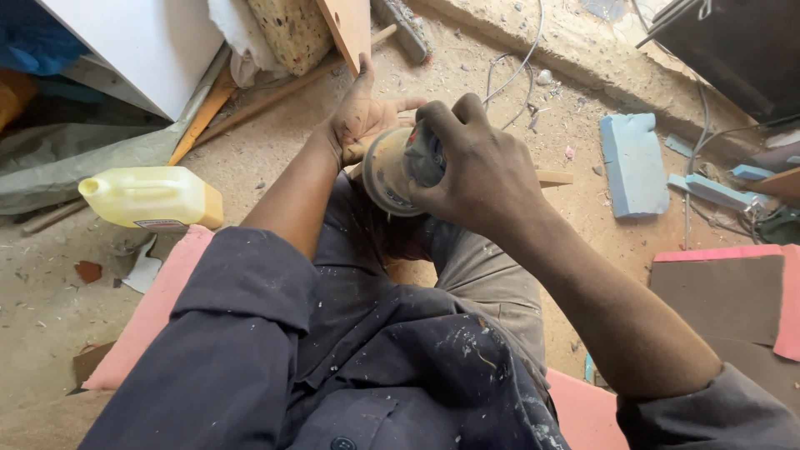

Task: The person sits on a cushion on the floor and uses an electric sander to smooth the surface of a rectangular wooden board held between their legs. They move the sander back and forth across the wood's surface throughout the video.

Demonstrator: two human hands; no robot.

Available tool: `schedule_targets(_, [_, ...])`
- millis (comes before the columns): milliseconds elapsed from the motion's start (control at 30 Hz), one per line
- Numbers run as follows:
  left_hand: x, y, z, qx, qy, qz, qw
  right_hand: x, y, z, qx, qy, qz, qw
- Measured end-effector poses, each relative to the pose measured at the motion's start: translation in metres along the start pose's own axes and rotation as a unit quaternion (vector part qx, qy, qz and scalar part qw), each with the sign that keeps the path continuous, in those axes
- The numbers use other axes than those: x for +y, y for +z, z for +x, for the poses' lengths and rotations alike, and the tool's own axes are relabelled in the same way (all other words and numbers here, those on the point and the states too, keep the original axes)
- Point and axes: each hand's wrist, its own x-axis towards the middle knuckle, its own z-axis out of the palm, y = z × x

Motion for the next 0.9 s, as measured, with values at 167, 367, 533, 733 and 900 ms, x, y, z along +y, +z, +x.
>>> schedule_targets(167, [0.001,0.007,-0.002,0.087,-0.011,0.058,0.995,0.017,-0.008,-0.015,-0.037,0.094,0.072,0.992])
schedule_targets(367, [-0.002,0.028,0.002,0.171,-0.037,0.344,0.922,0.082,-0.01,-0.04,-0.008,0.194,0.09,0.977])
schedule_targets(533, [-0.023,0.062,-0.013,0.202,-0.012,0.49,0.848,0.129,-0.024,-0.054,0.002,0.311,0.087,0.947])
schedule_targets(733, [-0.06,0.04,-0.039,0.293,0.112,0.571,0.759,0.191,-0.036,-0.046,-0.017,0.395,0.096,0.913])
schedule_targets(900, [-0.088,0.03,-0.058,0.33,0.202,0.479,0.788,0.218,-0.037,-0.005,-0.111,0.36,0.153,0.914])
